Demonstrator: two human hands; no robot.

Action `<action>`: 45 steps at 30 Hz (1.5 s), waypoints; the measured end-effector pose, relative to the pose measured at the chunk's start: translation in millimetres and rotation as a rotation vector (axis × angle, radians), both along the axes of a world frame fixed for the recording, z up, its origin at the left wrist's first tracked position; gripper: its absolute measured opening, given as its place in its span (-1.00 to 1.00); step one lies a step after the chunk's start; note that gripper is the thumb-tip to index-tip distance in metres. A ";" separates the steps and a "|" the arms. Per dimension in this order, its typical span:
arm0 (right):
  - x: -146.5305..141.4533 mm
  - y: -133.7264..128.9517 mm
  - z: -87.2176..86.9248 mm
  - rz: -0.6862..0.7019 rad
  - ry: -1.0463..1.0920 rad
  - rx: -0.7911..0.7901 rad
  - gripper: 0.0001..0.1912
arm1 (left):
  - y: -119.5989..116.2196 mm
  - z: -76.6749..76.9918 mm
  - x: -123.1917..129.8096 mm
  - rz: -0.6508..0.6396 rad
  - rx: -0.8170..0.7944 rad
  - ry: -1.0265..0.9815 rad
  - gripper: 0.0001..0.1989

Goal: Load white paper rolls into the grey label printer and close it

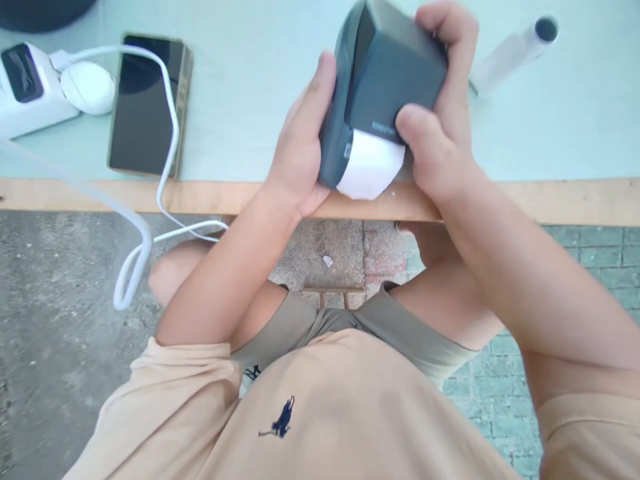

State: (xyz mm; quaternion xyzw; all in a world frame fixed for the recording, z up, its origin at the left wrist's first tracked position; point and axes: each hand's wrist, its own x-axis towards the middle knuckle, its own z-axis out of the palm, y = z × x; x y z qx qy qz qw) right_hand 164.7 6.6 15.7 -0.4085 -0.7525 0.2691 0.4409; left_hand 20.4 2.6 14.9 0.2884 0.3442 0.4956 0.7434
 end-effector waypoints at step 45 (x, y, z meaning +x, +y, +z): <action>1.6 -3.5 74.9 -0.137 -0.643 -0.151 -0.59 | -2.3 -2.4 -13.8 -0.179 0.044 -0.135 -0.69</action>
